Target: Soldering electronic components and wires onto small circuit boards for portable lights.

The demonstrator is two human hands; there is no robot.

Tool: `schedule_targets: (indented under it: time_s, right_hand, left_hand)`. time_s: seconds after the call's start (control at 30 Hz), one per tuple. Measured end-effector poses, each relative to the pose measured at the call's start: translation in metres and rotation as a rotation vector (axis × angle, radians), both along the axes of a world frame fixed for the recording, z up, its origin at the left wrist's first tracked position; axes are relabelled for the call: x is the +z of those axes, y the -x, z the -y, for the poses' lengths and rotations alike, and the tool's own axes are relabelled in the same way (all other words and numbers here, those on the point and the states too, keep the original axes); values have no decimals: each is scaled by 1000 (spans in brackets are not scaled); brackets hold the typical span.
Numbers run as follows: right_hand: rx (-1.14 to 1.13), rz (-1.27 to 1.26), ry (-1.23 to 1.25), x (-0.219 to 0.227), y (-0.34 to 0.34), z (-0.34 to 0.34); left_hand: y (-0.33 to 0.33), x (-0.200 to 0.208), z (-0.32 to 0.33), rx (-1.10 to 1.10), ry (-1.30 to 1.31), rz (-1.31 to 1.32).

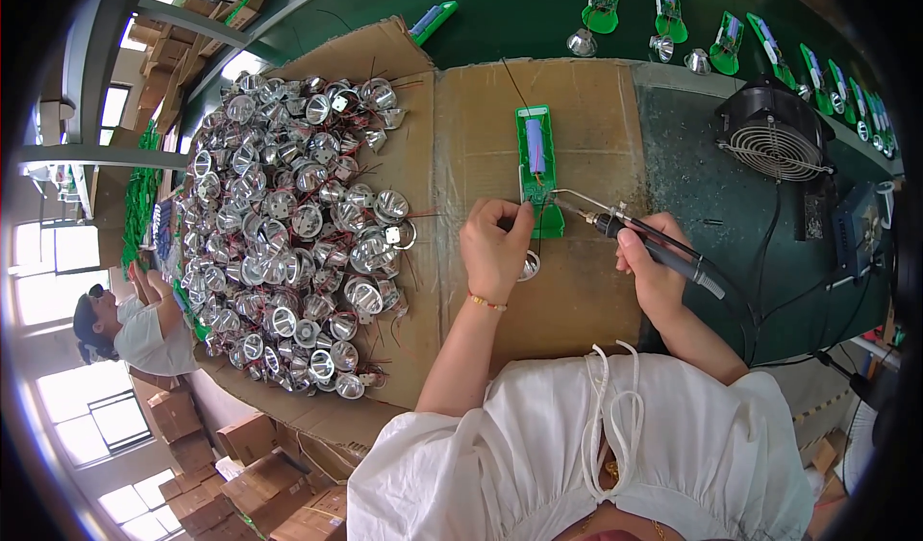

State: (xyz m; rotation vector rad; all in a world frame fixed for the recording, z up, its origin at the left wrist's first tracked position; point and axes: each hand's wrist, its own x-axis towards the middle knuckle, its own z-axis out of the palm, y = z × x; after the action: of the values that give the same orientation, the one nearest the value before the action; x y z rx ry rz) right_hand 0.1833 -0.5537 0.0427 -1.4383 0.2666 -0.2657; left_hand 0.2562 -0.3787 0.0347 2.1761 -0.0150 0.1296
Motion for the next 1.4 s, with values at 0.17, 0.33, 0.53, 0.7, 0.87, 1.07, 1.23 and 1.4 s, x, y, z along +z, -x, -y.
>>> schedule_targets:
  time_s: [0.17, 0.33, 0.53, 0.7, 0.87, 1.07, 1.23, 1.4]
  right_hand:
    - [-10, -14, -50, 0, 1, 1]
    - [10, 3, -19, 1, -1, -1]
    - [10, 0, -15, -2, -2, -2]
    - [25, -3, 73, -6, -1, 0]
    - [-43, 6, -31, 1, 2, 2]
    - [-41, -12, -20, -2, 5, 5]
    - [-6, 12, 1, -4, 3, -2]
    - [-1, 21, 51, -7, 1, -3]
  left_hand:
    - [3, 3, 1, -9, 36, 11]
    - [3, 1, 1, -56, -10, 73]
    - [1, 3, 5, -69, -57, 33]
    - [0, 1, 4, -78, -25, 54]
    - [-1, 2, 5, -62, -11, 21]
    - [-1, 5, 6, -46, -23, 9]
    - [-1, 2, 6, -34, 9, -22]
    - [-1, 2, 8, -38, 6, -45]
